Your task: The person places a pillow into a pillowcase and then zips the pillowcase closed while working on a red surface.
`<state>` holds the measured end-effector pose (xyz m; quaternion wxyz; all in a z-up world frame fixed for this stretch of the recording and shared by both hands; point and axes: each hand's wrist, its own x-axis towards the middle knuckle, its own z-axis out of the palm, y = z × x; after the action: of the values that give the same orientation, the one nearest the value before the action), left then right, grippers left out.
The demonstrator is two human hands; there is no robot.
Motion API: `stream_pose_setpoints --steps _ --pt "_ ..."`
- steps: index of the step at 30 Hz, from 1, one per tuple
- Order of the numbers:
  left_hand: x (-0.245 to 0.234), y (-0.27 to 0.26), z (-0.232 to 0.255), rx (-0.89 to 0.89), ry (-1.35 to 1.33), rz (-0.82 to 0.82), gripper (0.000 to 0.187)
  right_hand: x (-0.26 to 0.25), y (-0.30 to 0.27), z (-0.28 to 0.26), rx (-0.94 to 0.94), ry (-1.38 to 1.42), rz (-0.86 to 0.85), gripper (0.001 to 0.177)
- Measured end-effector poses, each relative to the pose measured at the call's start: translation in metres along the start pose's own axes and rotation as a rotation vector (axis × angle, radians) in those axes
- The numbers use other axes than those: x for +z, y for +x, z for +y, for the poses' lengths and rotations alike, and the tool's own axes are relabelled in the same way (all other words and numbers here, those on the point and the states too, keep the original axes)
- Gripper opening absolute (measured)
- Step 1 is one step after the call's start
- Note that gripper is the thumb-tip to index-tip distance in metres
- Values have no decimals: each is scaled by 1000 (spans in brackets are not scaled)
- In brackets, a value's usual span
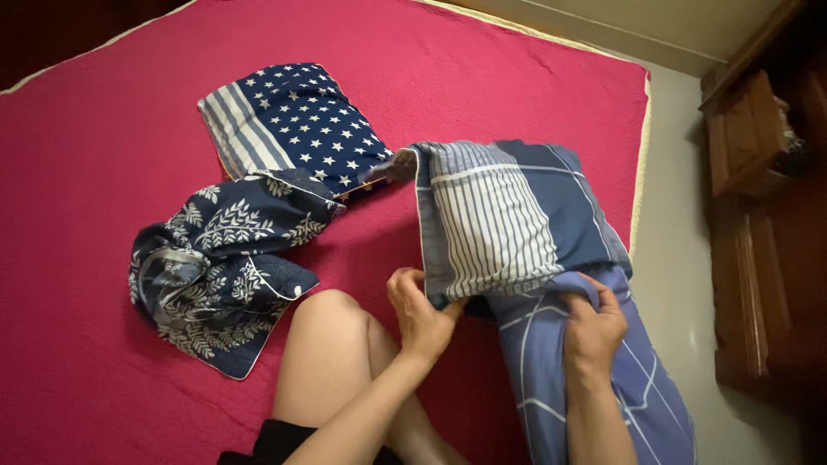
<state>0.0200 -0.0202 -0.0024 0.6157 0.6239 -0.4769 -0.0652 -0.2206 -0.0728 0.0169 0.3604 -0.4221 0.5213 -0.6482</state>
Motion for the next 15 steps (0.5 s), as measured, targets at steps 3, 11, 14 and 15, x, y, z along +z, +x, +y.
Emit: stream_pose_setpoints --steps 3,11,14,15 --pt "19 -17 -27 -254 -89 -229 56 10 -10 -5 -67 -140 -63 38" --pt "26 -44 -73 -492 61 -626 32 74 -56 -19 -535 -1289 -637 61" --pt "14 -46 -72 -445 101 -568 29 82 -60 13 -406 -1351 -765 49" --pt "6 -44 -63 -441 48 -580 31 87 -61 31 -411 -1324 -758 46"
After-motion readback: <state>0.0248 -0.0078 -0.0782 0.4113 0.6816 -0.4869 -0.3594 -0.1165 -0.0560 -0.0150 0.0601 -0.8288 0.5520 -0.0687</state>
